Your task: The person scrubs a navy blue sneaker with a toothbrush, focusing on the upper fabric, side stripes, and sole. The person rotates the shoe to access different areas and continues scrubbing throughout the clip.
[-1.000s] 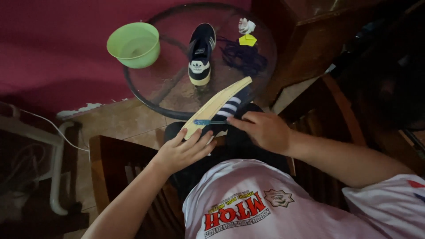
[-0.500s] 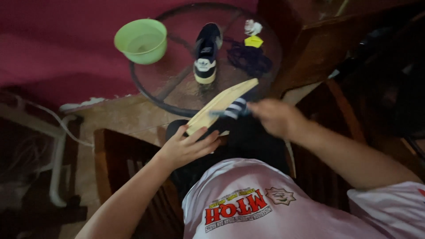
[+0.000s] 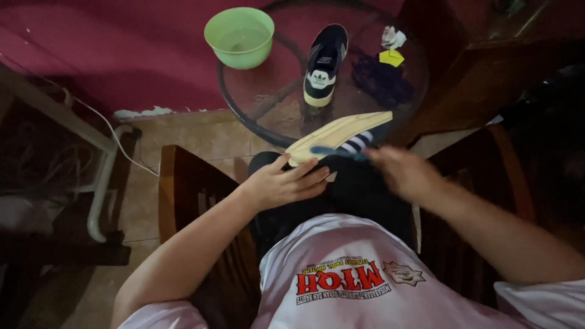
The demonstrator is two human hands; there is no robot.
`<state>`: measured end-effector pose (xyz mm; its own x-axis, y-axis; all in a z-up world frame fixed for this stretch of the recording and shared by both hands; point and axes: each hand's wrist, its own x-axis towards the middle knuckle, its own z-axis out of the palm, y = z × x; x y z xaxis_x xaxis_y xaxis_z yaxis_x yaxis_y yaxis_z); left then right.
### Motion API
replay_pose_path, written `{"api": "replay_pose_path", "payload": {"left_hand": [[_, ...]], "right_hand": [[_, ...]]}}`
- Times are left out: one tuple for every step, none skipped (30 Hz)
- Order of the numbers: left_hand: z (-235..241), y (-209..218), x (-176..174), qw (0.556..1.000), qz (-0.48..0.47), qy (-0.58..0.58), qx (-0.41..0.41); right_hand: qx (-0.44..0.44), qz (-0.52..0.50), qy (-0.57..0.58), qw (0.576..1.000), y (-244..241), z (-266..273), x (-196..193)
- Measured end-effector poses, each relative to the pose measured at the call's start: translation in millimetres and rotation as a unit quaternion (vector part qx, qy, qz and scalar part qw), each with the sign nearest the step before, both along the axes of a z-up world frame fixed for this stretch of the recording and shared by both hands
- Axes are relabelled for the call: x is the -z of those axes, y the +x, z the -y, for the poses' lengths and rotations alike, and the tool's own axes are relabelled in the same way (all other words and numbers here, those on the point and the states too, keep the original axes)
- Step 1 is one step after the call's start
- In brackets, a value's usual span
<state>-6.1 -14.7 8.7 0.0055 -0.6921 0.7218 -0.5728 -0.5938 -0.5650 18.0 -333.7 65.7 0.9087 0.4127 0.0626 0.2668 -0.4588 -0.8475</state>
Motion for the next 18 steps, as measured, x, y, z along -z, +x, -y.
{"api": "replay_pose_path", "payload": {"left_hand": [[-2, -1, 2, 1.0, -0.001, 0.002, 0.0], [-2, 1, 5, 1.0, -0.002, 0.002, 0.001], [-2, 3, 8, 1.0, -0.003, 0.002, 0.002], [-1, 1, 4, 1.0, 0.001, 0.0, 0.003], [-1, -1, 0, 1.0, -0.003, -0.002, 0.016], [1, -3, -4, 1.0, -0.007, -0.005, 0.028], [4, -1, -7, 1.0, -0.004, -0.008, 0.029], [6, -2, -8, 0.999, -0.009, -0.015, 0.047], [9, -4, -10, 0.998, -0.015, -0.023, 0.065], [9, -4, -7, 0.997, -0.015, -0.02, 0.067], [10, -4, -4, 0.998, -0.012, -0.012, 0.065], [11, -4, -1, 0.998, -0.008, -0.006, 0.062], [8, -4, 1, 0.998, -0.009, -0.003, 0.064], [7, -3, 3, 0.998, -0.013, 0.002, 0.065], [5, -2, 5, 0.998, -0.018, 0.007, 0.066], [6, -2, 5, 0.998, -0.015, 0.006, 0.068], [6, -2, 6, 0.998, -0.017, 0.012, 0.067], [8, -4, 7, 0.998, -0.021, 0.015, 0.063]], "right_hand": [[0.0, -0.001, 0.002, 1.0, 14, 13, 12], [0.011, 0.041, 0.005, 0.999, 28, 28, 23], [0.022, 0.083, 0.009, 0.996, 41, 44, 34], [0.023, 0.086, 0.007, 0.996, 41, 46, 33], [0.005, 0.226, -0.092, 0.97, 41, 47, 32], [-0.016, 0.358, -0.19, 0.914, 41, 50, 30], [-0.015, 0.36, -0.193, 0.913, 35, 44, 26], [-0.054, 0.379, -0.169, 0.908, 26, 36, 26], [-0.092, 0.396, -0.145, 0.902, 16, 29, 26], [-0.088, 0.396, -0.143, 0.903, 15, 18, 7], [-0.025, 0.182, -0.177, 0.967, 14, 7, -11], [0.039, -0.042, -0.2, 0.978, 13, -4, -31], [0.041, -0.043, -0.197, 0.979, 30, 21, -18], [-0.003, 0.135, -0.237, 0.962, 45, 47, -5], [-0.046, 0.308, -0.269, 0.911, 61, 73, 7], [-0.043, 0.31, -0.271, 0.91, 65, 80, 12], [-0.02, 0.334, -0.285, 0.898, 69, 86, 17], [0.001, 0.355, -0.3, 0.885, 73, 93, 22]]}}
